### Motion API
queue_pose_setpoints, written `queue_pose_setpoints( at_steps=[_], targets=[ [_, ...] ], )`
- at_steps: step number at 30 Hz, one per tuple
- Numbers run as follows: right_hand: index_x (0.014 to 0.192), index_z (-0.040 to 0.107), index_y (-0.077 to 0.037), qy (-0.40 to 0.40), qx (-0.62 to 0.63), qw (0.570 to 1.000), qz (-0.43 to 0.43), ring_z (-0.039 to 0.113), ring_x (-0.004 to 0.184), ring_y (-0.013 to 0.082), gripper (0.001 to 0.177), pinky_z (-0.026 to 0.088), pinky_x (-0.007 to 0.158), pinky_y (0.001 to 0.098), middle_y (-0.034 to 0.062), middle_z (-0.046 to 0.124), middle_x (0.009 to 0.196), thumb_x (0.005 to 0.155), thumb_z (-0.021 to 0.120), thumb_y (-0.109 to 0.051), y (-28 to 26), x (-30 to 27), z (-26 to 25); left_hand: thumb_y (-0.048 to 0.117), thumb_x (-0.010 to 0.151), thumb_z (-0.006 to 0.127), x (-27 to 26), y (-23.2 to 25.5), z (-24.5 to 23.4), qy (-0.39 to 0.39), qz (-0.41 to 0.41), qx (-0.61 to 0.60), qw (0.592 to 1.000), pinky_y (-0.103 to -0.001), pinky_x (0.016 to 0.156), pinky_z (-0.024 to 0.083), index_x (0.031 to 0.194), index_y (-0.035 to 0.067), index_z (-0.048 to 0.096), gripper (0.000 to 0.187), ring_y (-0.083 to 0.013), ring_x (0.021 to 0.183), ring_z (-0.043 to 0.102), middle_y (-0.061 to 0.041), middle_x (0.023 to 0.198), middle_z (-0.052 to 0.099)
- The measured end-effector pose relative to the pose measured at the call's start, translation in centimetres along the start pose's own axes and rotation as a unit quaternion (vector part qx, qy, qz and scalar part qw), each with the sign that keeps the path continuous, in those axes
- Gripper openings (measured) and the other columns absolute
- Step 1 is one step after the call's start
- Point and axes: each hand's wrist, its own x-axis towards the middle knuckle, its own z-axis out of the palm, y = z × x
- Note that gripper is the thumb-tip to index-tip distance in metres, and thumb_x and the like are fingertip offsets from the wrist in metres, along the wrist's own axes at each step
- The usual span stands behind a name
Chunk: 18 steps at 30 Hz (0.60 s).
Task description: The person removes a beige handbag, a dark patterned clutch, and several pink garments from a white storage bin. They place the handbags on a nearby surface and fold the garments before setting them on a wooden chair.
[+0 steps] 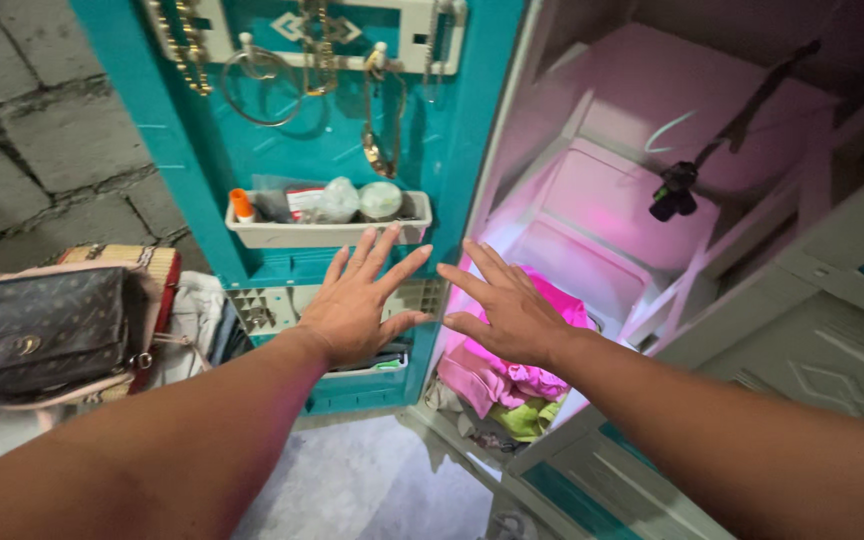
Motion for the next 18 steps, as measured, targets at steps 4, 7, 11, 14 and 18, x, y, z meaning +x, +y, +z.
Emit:
queue_pose_setpoints(
  at_steps=[4, 7, 11, 14, 18],
  targets=[
    [0.155, 0.042, -0.026, 0.011, 0.008, 1.0, 0.016, 0.016, 0.155, 0.0388, 0.072, 0.019, 0.121, 0.0552, 0.0208, 0.019, 0.167, 0.091, 0.067, -0.049, 1.5, -1.1, 0.0, 0.057, 0.092, 0.062, 1.2, 1.1, 0.4, -0.009, 0.021, -0.009, 1.0, -0.059, 0.12, 0.013, 0.16, 0.036, 0.021, 0.082, -0.0391, 0.155, 0.006, -0.012, 0.169, 0.008],
    [0.154, 0.043, -0.026, 0.013, 0.005, 0.999, 0.038, 0.016, 0.155, 0.0384, 0.072, 0.019, 0.121, 0.0548, 0.0207, 0.02, 0.167, 0.091, 0.067, -0.051, 2.7, -1.7, -0.1, 0.057, 0.092, 0.062, 2.2, 1.6, 0.8, -0.01, 0.031, -0.011, 0.999, -0.059, 0.12, 0.013, 0.16, 0.036, 0.022, 0.082, -0.0398, 0.155, 0.006, -0.013, 0.169, 0.009],
    [0.155, 0.044, -0.026, 0.03, 0.001, 0.998, 0.048, 0.016, 0.155, 0.0399, 0.071, 0.019, 0.123, 0.0553, 0.0221, 0.02, 0.167, 0.092, 0.065, -0.051, 4.2, -2.2, -0.3, 0.058, 0.092, 0.062, 3.5, 2.1, 1.5, -0.002, 0.053, -0.025, 0.998, -0.058, 0.12, 0.013, 0.16, 0.033, 0.023, 0.082, -0.0401, 0.155, 0.006, -0.015, 0.169, 0.008],
    [0.154, 0.043, -0.027, 0.005, -0.003, 0.995, 0.1, 0.013, 0.155, 0.0393, 0.07, 0.018, 0.12, 0.0573, 0.021, 0.017, 0.167, 0.091, 0.065, -0.051, 5.4, -2.3, -0.8, 0.06, 0.091, 0.062, 4.5, 2.6, 2.0, -0.006, 0.059, -0.03, 0.998, -0.058, 0.121, 0.012, 0.159, 0.034, 0.023, 0.082, -0.0392, 0.155, 0.006, -0.014, 0.169, 0.009],
    [0.153, 0.044, -0.027, 0.018, -0.009, 0.99, 0.142, 0.014, 0.156, 0.0385, 0.07, 0.019, 0.12, 0.058, 0.0197, 0.017, 0.168, 0.09, 0.066, -0.05, 7.2, -2.3, -1.4, 0.06, 0.092, 0.061, 5.9, 3.0, 2.6, -0.012, 0.067, -0.036, 0.997, -0.057, 0.121, 0.012, 0.161, 0.034, 0.022, 0.083, -0.0396, 0.155, 0.006, -0.015, 0.17, 0.007]
  ],
)
